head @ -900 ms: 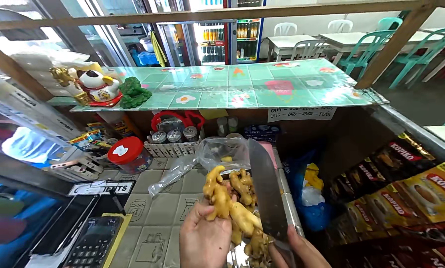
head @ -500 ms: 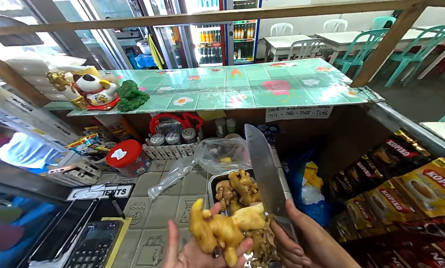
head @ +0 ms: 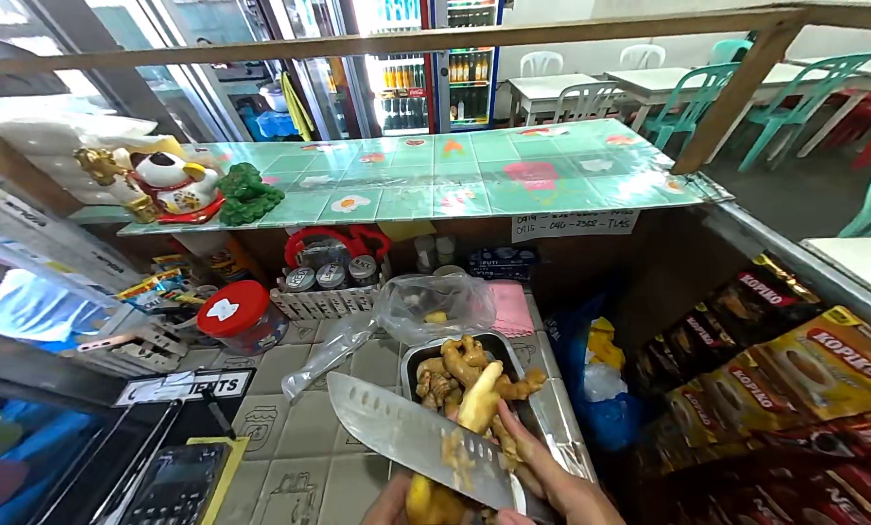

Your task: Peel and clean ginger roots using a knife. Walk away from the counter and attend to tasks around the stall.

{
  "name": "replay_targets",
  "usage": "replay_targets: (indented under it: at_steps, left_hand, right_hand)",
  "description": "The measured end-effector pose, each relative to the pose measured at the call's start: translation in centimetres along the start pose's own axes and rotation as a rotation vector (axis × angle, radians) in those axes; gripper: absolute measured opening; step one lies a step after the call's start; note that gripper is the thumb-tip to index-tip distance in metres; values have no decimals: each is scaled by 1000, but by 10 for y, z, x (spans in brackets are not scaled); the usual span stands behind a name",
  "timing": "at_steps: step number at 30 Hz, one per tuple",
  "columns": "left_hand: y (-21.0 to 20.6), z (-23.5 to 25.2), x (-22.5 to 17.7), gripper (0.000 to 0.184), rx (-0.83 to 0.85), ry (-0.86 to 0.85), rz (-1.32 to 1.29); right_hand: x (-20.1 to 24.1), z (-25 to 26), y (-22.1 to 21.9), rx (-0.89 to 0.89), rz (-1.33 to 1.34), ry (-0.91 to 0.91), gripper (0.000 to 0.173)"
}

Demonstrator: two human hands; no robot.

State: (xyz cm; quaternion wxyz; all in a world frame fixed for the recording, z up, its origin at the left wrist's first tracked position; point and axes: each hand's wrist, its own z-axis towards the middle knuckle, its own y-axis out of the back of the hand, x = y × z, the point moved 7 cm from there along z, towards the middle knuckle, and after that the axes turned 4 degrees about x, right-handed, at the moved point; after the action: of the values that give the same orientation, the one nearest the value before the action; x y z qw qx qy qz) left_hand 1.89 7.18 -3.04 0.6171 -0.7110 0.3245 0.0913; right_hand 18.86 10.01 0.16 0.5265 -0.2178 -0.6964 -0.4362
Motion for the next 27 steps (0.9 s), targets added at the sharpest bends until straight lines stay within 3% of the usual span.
replay_targets:
  at_steps: [3,8,13,16,22,27]
  left_hand:
    - [-1,2,6,26,56,18,-56]
    - [-20,8,13,59,194,23,-187]
    - [-11,5,18,31,113,11,-181]
    - [-17,3,19,34,220,-5,-147]
    - [-13,0,21,30,121,-26,-139]
    - [-15,0,22,31,157,-12,-175]
  right_hand:
    - [2,1,2,-34,-25,9,92]
    - [1,2,0,-41,55,-13,99]
    - [-2,0,7,-134,-44,-16,94]
    - [-8,-1,14,-155,-61,-60,88]
    - [-7,-1,9,-77,44,-12,99]
    - [-10,0,12,-104,-14,-41,92]
